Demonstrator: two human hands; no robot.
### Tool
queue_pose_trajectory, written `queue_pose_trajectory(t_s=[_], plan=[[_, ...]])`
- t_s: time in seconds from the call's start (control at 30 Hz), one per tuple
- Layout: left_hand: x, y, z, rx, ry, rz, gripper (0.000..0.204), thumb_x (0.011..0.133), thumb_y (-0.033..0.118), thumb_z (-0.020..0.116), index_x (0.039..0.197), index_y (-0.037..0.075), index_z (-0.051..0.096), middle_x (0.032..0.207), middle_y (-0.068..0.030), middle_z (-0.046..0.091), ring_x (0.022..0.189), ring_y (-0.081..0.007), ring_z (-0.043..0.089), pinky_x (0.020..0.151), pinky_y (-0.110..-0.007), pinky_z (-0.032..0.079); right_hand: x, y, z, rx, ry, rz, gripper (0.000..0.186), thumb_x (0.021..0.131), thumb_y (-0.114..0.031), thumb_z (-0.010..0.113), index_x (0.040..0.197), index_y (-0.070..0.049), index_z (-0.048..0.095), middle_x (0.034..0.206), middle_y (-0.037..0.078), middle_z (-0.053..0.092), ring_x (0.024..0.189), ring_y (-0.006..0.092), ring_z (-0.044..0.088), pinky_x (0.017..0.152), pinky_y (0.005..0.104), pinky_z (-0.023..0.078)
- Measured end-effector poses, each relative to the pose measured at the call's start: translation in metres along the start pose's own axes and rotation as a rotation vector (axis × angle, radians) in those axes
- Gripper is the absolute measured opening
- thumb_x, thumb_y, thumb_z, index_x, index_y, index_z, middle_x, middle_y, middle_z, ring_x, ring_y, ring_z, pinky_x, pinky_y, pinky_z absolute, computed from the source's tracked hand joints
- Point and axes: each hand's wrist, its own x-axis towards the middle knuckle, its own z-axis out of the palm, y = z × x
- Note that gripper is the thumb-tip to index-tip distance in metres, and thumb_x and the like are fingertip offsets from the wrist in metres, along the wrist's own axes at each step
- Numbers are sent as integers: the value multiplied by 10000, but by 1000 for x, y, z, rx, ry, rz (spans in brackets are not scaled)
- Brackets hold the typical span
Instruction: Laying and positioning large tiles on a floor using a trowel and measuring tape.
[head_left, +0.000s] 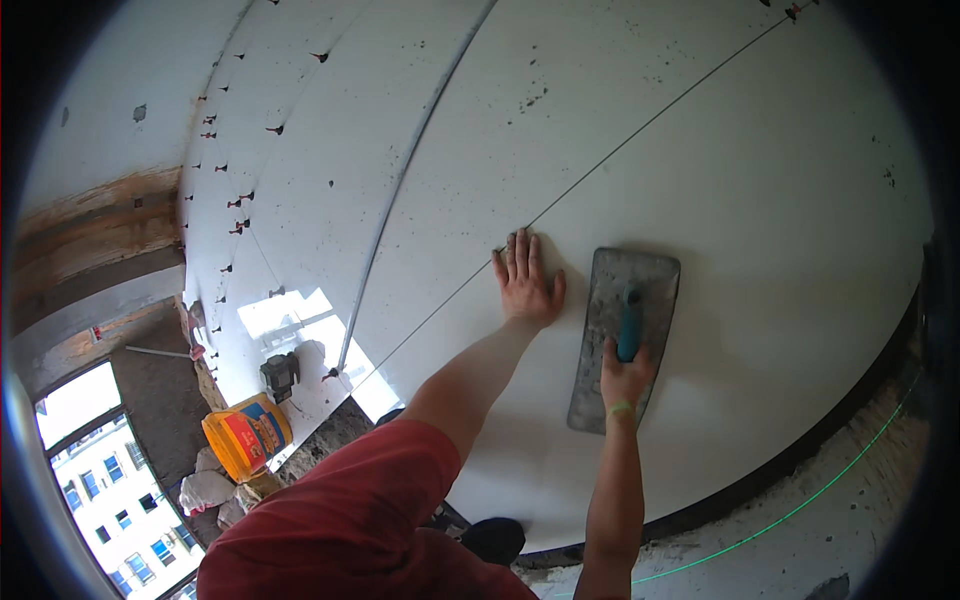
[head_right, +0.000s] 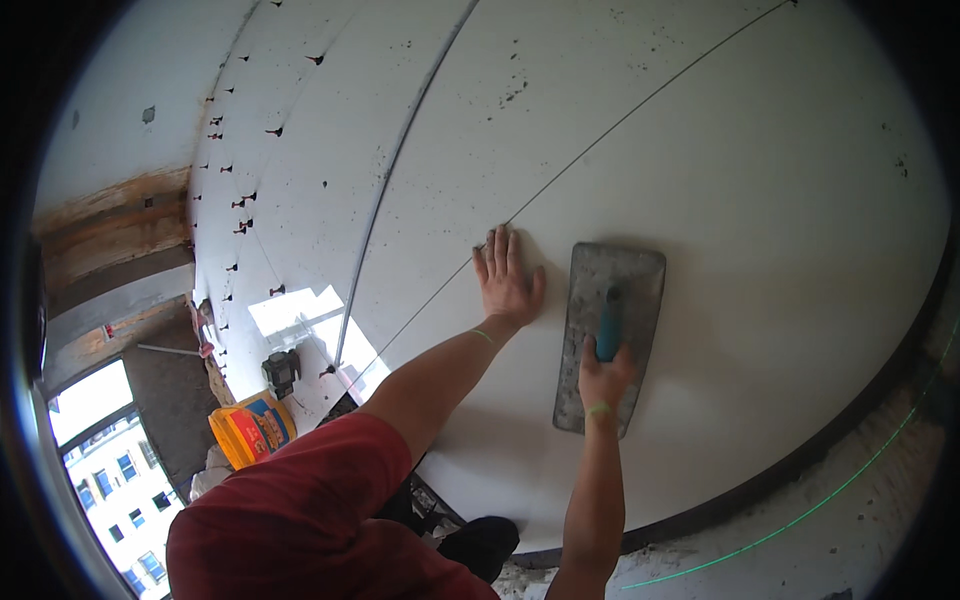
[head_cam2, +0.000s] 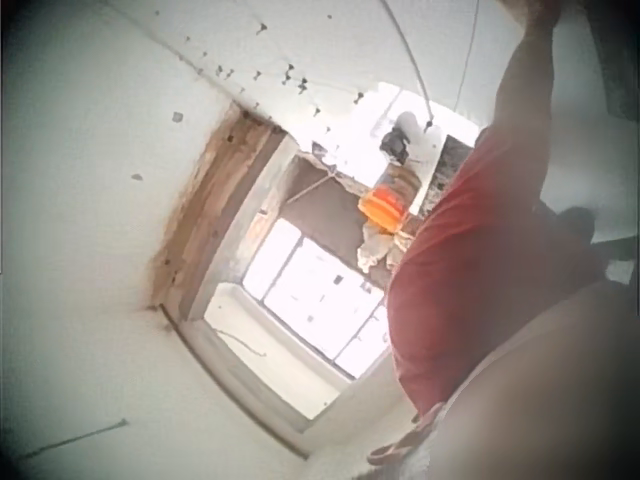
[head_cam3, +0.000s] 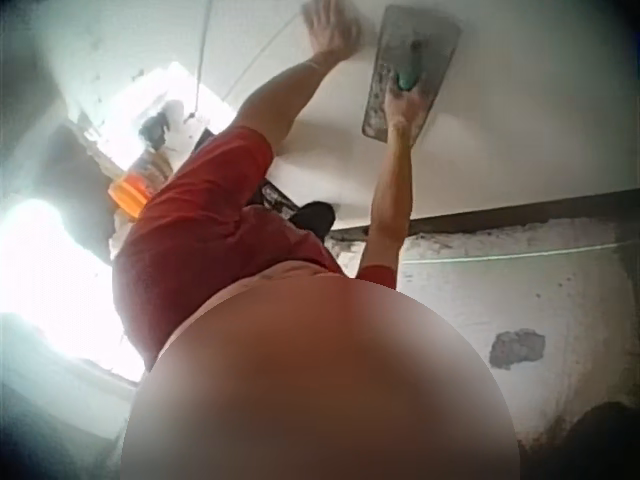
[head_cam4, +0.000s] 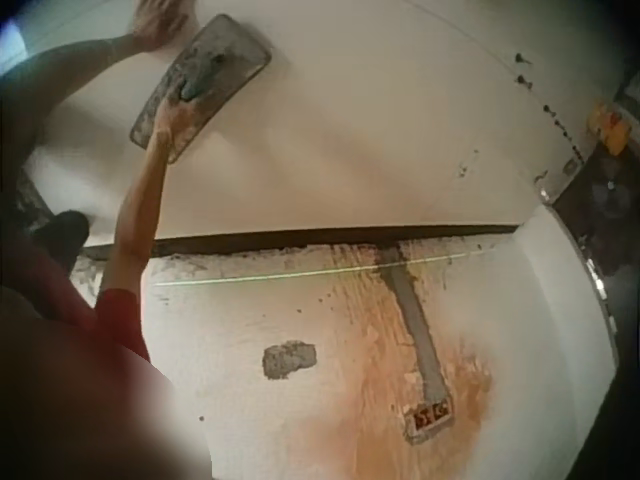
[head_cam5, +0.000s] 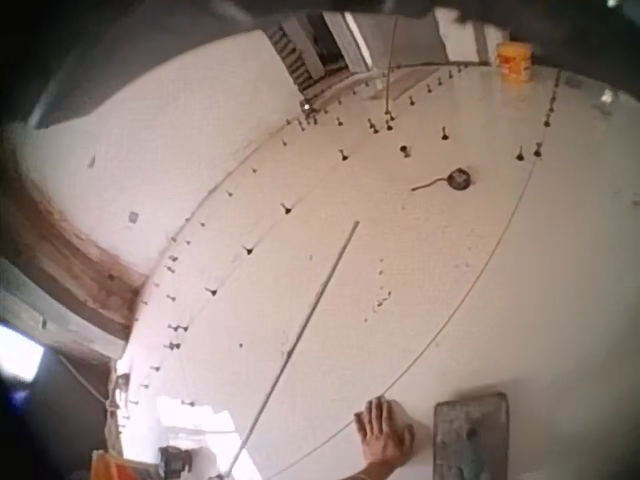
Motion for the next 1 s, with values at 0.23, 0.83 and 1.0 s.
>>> queue_pose_trajectory(t_s=[0.23,0.83,1.0], plan=[[10,23,5,15,-17,35,824,989,445,562,1646,6,328,1755,-205,251,1651,-382,157,1318,-623,5,-61,36,-39,116,230,-431,198,884,-160,800,902,-7,675,788,215,729,772,377,778,669,448,586],[4,26,-6,91,-34,4,828,997,407,523,1670,20,234,1761,-196,205,1647,-391,129,1313,-622,36,-23,136,-243,312,576,151,210,961,-176,803,1002,-15,675,755,1,634,601,100,579,508,298,499],[6,40,6,45,3,76,825,996,418,534,1655,3,264,1741,-217,252,1635,-407,163,1308,-630,54,4,148,-193,16,485,273,309,903,-216,825,871,40,656,788,151,701,632,269,648,606,483,506]])
